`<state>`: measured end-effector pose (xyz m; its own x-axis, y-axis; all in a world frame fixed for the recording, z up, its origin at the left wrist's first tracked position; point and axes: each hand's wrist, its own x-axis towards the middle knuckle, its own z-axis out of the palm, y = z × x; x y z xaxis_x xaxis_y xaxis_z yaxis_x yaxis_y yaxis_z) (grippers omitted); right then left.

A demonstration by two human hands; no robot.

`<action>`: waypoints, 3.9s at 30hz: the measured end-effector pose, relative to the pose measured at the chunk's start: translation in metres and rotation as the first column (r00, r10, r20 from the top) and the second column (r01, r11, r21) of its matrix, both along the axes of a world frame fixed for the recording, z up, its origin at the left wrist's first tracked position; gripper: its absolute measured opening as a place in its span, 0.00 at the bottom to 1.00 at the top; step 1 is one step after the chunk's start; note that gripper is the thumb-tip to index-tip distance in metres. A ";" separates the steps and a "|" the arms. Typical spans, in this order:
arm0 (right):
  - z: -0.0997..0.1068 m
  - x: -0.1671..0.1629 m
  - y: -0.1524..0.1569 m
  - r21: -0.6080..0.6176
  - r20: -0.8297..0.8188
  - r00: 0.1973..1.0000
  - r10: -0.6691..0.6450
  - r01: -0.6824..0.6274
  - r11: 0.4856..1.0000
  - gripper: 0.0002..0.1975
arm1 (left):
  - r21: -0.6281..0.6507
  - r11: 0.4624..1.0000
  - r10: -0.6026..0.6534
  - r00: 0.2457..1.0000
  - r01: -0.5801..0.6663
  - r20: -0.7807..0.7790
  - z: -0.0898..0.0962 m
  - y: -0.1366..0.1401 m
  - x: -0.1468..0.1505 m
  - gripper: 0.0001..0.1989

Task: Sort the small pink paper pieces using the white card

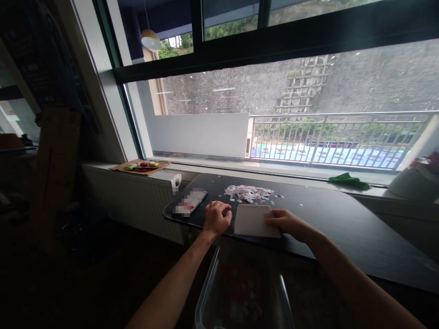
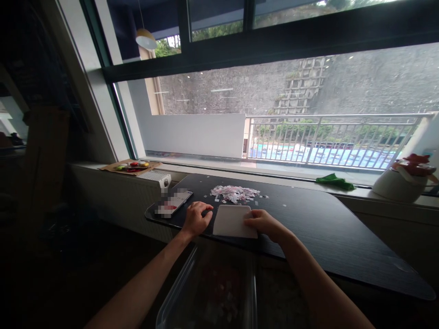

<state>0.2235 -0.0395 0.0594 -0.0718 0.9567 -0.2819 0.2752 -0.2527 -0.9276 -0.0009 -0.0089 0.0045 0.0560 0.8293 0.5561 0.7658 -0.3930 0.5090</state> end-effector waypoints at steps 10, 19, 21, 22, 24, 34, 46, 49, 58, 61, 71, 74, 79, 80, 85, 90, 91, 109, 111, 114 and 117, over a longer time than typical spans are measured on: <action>-0.003 0.002 0.003 0.030 0.007 1.000 -0.031 0.030 0.999 0.04 | 0.011 1.000 0.000 1.000 0.000 -0.006 -0.001 0.001 0.000 0.08; -0.010 0.014 0.004 0.065 -0.034 0.998 -0.049 0.051 0.997 0.07 | 0.003 1.000 0.000 1.000 0.000 0.002 0.001 0.000 0.000 0.07; -0.010 0.015 0.004 0.094 -0.034 0.997 -0.074 0.076 0.993 0.08 | 0.003 1.000 0.001 1.000 -0.001 0.000 0.001 0.000 0.000 0.07; -0.010 0.014 0.004 0.105 -0.025 0.996 -0.081 0.083 0.991 0.07 | 0.002 1.000 0.002 1.000 -0.002 -0.001 0.000 0.000 0.000 0.07; -0.008 0.012 0.003 0.128 -0.006 0.997 -0.073 0.074 0.989 0.07 | 0.000 1.000 0.003 1.000 -0.003 -0.004 0.000 0.001 0.000 0.08; -0.004 0.007 0.001 0.078 0.005 1.000 0.010 -0.010 0.997 0.07 | 0.016 1.000 -0.001 1.000 0.002 -0.010 -0.001 0.001 -0.001 0.08; -0.013 0.024 -0.001 0.111 -0.048 0.997 -0.055 0.060 0.992 0.12 | -0.006 1.000 0.003 1.000 -0.003 -0.002 -0.001 0.001 0.000 0.08; -0.015 0.019 -0.002 0.099 -0.069 0.997 -0.024 0.031 0.995 0.11 | -0.002 1.000 0.004 1.000 -0.004 0.002 -0.001 0.001 -0.001 0.08; -0.022 0.023 -0.001 0.123 -0.052 0.998 -0.022 0.028 0.992 0.12 | 0.001 1.000 -0.003 1.000 0.003 0.011 0.000 0.001 -0.001 0.07; -0.023 0.020 -0.001 0.120 -0.058 0.998 -0.010 0.017 0.993 0.11 | 0.001 1.000 -0.004 1.000 0.004 0.010 0.000 0.001 -0.001 0.08; -0.017 0.018 -0.008 0.169 -0.072 0.997 0.013 -0.001 0.986 0.14 | 0.007 1.000 -0.005 1.000 0.005 0.022 -0.001 0.001 0.000 0.07; -0.022 0.017 -0.007 0.223 -0.090 0.996 -0.012 0.032 0.974 0.13 | 0.004 1.000 -0.001 0.999 0.001 0.035 0.000 0.002 0.000 0.08; -0.021 0.024 0.000 0.392 -0.004 0.991 -0.137 0.128 0.911 0.12 | -0.042 0.999 -0.004 0.990 0.010 0.144 0.001 0.004 -0.003 0.08; -0.018 0.025 0.002 0.460 0.040 0.979 -0.201 0.161 0.873 0.11 | -0.048 0.999 -0.008 0.984 0.017 0.178 0.001 0.004 -0.003 0.09; -0.002 0.006 0.017 0.660 0.330 0.891 -0.312 0.019 0.751 0.09 | -0.028 0.999 -0.023 0.945 0.034 0.326 0.000 0.005 -0.006 0.09; 0.003 -0.012 0.025 0.643 0.447 0.851 -0.275 -0.091 0.761 0.07 | -0.094 0.986 -0.069 0.838 0.141 0.541 0.004 0.004 -0.015 0.09; 0.003 -0.008 0.025 0.626 0.459 0.852 -0.252 -0.108 0.772 0.07 | -0.118 0.978 -0.070 0.803 0.173 0.591 0.006 0.004 -0.017 0.10; 0.009 0.045 -0.009 0.492 0.249 0.938 -0.240 0.090 0.866 0.09 | 0.135 0.989 -0.076 0.984 0.055 0.161 0.002 0.003 -0.033 0.08; 0.012 0.049 -0.011 0.483 0.180 0.945 -0.273 0.156 0.861 0.09 | 0.123 0.992 -0.040 0.991 0.024 0.125 -0.001 0.004 -0.031 0.08; 0.006 0.055 -0.009 0.459 0.118 0.949 -0.292 0.209 0.864 0.09 | 0.099 0.995 -0.007 0.993 -0.005 0.118 -0.002 0.006 -0.031 0.08; -0.013 0.061 -0.006 0.432 0.100 0.944 -0.316 0.245 0.868 0.08 | 0.086 0.996 0.002 0.994 -0.012 0.111 -0.003 0.007 -0.032 0.08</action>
<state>0.2841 -0.0454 0.0462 0.2295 0.9611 0.1535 0.4047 0.0492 -0.9131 -0.0325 -0.0021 0.0018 -0.0157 0.7783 0.6277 0.7095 -0.4336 0.5555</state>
